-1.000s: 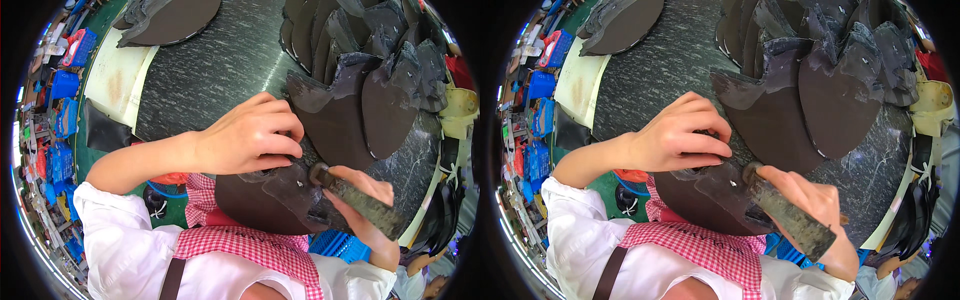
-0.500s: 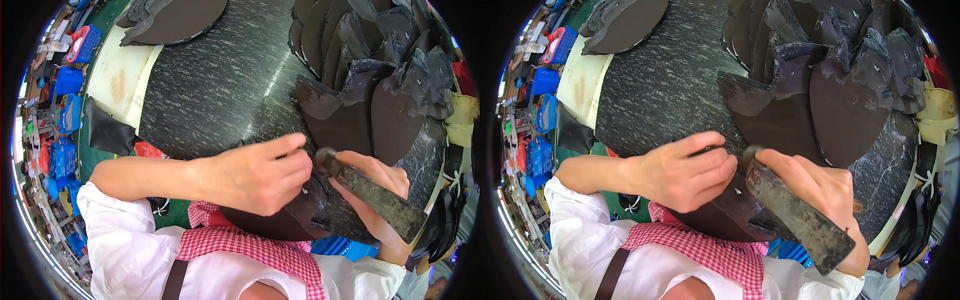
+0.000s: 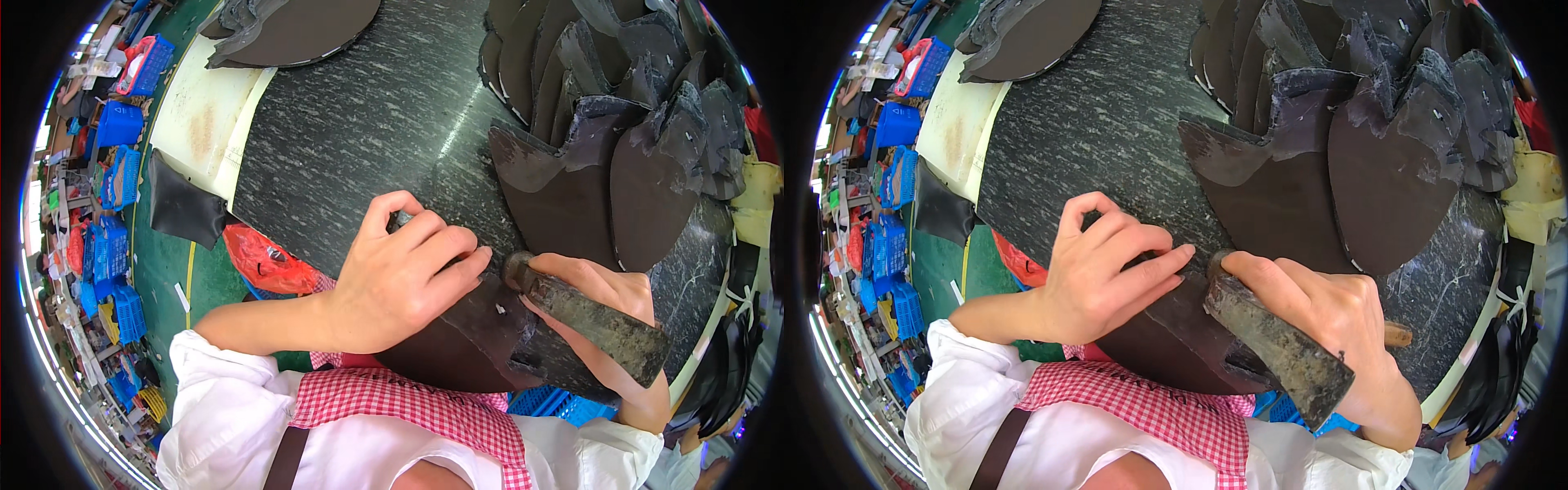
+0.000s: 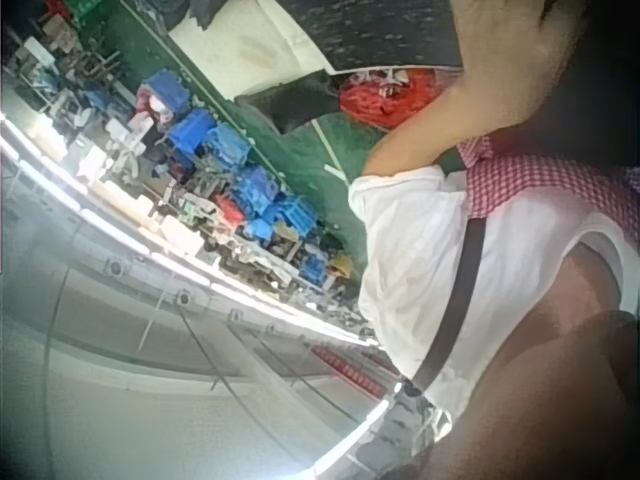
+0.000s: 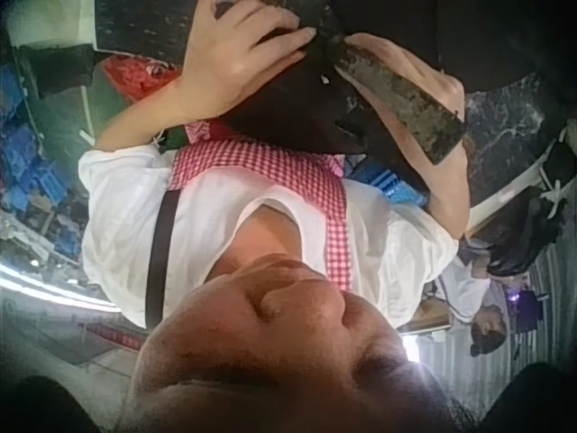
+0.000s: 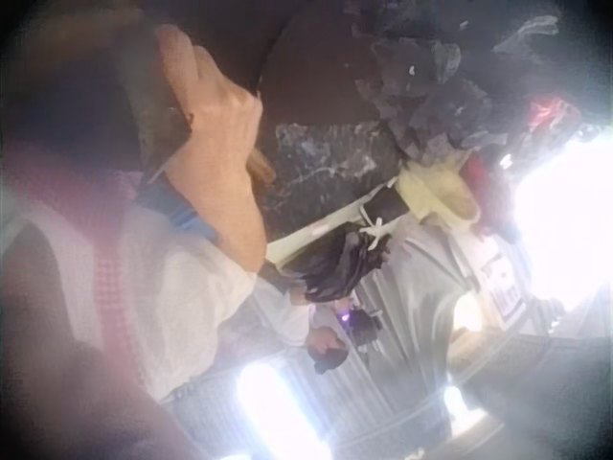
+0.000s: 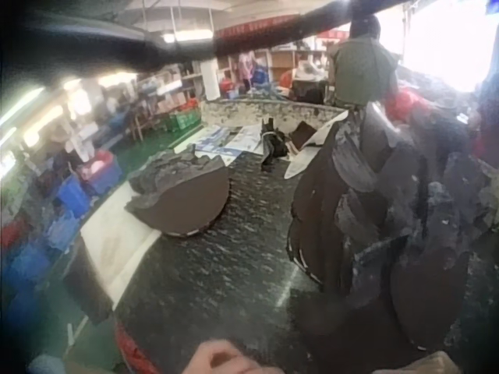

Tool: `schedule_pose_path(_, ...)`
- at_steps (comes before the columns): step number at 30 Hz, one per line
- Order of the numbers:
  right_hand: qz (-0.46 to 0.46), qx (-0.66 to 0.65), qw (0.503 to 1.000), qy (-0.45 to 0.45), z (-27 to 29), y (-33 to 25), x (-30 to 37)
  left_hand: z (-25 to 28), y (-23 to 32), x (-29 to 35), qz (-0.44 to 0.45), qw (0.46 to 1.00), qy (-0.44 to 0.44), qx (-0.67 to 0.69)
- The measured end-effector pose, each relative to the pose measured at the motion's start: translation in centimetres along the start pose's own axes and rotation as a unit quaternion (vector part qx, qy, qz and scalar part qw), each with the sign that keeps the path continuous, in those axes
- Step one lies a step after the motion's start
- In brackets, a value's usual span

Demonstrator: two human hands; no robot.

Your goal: The person takes shoe upper pieces from a stack, folds the lining along the edges by hand, and flattens the folds using a small hammer.

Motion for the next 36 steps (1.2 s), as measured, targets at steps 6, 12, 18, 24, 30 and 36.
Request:
schedule_pose_path(6, 0.064, 0.019, 0.997, 0.033, -0.1, 0.2, 0.6, -0.2, 0.8, 0.7, -0.036, 0.999, 0.013, -0.02)
schedule_pose_path(12, 0.091, 0.052, 0.994, 0.027, -0.5, -0.4, -0.4, -0.5, 3.5, 1.5, -0.177, 0.971, 0.017, -0.159)
schedule_pose_path(18, 0.117, 0.123, 0.985, 0.019, -0.7, -1.1, 0.1, -0.9, 3.4, 1.8, -0.22, 0.968, -0.025, -0.119)
schedule_pose_path(24, 0.127, 0.138, 0.982, 0.005, 0.1, -1.9, -0.1, 0.5, 1.0, 1.8, -0.165, 0.986, -0.015, 0.032)
schedule_pose_path(30, 0.068, 0.063, 0.994, -0.056, -1.5, -1.3, 3.2, 0.0, 1.8, 1.6, -0.226, 0.974, -0.016, 0.022)
schedule_pose_path(36, 0.0, 0.277, 0.938, 0.207, 6.8, 0.5, 7.8, 7.6, -15.1, 1.8, 0.166, 0.817, -0.109, -0.541)
Point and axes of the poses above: each hand's wrist, its own x-axis away from the middle knuckle, its own z-axis out of the back of the hand, y = z × x, the point moved 8 cm from there along -x, towards the middle knuckle, and after that the axes turned 10 degrees about z, right-handed, at the moved point
